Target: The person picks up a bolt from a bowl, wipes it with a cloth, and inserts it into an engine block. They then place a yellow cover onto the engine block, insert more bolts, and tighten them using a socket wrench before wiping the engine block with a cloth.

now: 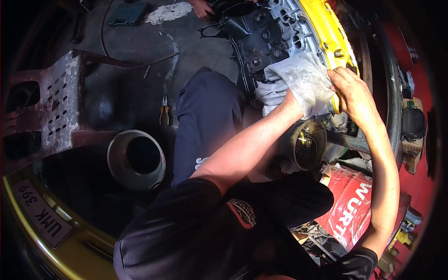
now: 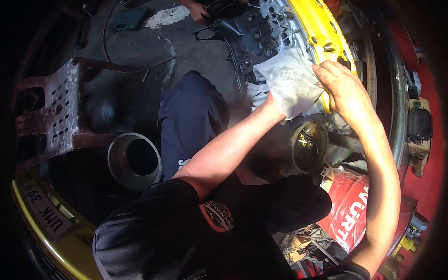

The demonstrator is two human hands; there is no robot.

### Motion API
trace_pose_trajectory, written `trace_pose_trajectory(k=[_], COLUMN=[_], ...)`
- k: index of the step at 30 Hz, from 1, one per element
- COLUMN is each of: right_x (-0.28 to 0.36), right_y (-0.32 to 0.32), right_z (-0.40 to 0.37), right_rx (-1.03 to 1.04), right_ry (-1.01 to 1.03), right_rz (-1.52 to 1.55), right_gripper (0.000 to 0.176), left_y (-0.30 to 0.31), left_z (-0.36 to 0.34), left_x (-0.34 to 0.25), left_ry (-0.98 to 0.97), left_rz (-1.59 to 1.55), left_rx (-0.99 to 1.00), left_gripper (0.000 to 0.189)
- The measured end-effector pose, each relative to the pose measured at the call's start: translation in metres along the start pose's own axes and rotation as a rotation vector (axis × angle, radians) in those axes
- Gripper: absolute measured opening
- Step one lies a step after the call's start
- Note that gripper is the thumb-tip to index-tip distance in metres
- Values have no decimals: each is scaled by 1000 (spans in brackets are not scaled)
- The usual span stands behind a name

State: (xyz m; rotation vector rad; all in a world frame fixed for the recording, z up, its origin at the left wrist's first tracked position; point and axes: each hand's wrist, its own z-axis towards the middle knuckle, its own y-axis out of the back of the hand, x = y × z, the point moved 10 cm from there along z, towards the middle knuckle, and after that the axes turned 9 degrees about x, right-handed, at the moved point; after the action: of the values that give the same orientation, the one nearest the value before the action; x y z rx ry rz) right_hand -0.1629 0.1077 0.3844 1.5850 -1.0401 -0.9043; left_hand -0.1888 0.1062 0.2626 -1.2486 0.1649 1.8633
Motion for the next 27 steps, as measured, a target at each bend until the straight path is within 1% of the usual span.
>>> trace_pose_trajectory(k=[2, 3, 5, 6, 7, 9, 10, 11, 14, 15, 17, 19, 21, 24, 25, 27], right_x=[-1, -1, -16, -25, -24, -24, -22, -19, -10, -12, -10, -9, -6, 2, 5, 4], right_y=[2, 5, -1, -8, -10, -11, -10, -9, -5, -7, -6, -7, -5, -2, -1, -1], right_z=[-3, -1, 10, 7, 12, 15, 18, 20, 21, 20, 18, 15, 15, 15, 14, 15], right_rx=[-40, -60, 158, 271, 241, 203, 185, 182, 121, 114, 64, 23, 22, 15, 10, 28], right_ry=[-32, -42, -336, -488, -439, -448, -446, -416, -291, -272, -203, -140, -71, 54, 98, 128], right_rz=[34, 92, 170, 213, 120, 91, 74, 106, 66, 66, 62, 71, 79, 59, 47, 30], right_gripper=[33, 27, 28, 30, 36, 34, 33, 30, 26, 23, 23, 21, 19, 18, 18, 19], left_y=[-6, -11, 1, -1, 8, 4, 5, 5, 5, 6, 2, -3, -8, -13, -16, -18], left_z=[-2, 2, 13, 14, 15, 27, 32, 32, 31, 28, 17, 3, -11, -22, -22, -14], left_x=[23, 26, -19, -32, -56, -43, -46, -49, -50, -40, -14, -3, -5, 12, 15, 19], left_ry=[17, -12, 1, 16, -198, -77, -16, 6, -100, -97, -97, -77, -108, -140, -126, -80], left_rz=[-627, -869, -13, 411, 534, 480, 455, 544, 578, 387, 7, 21, -288, -235, -385, -347], left_rx=[-90, -94, 31, 95, -54, 88, 153, 195, 156, 105, 9, 31, -11, -42, -32, 13], left_gripper=[23, 26, 26, 26, 23, 22, 22, 21, 23, 22, 20, 26, 30, 34, 34, 30])
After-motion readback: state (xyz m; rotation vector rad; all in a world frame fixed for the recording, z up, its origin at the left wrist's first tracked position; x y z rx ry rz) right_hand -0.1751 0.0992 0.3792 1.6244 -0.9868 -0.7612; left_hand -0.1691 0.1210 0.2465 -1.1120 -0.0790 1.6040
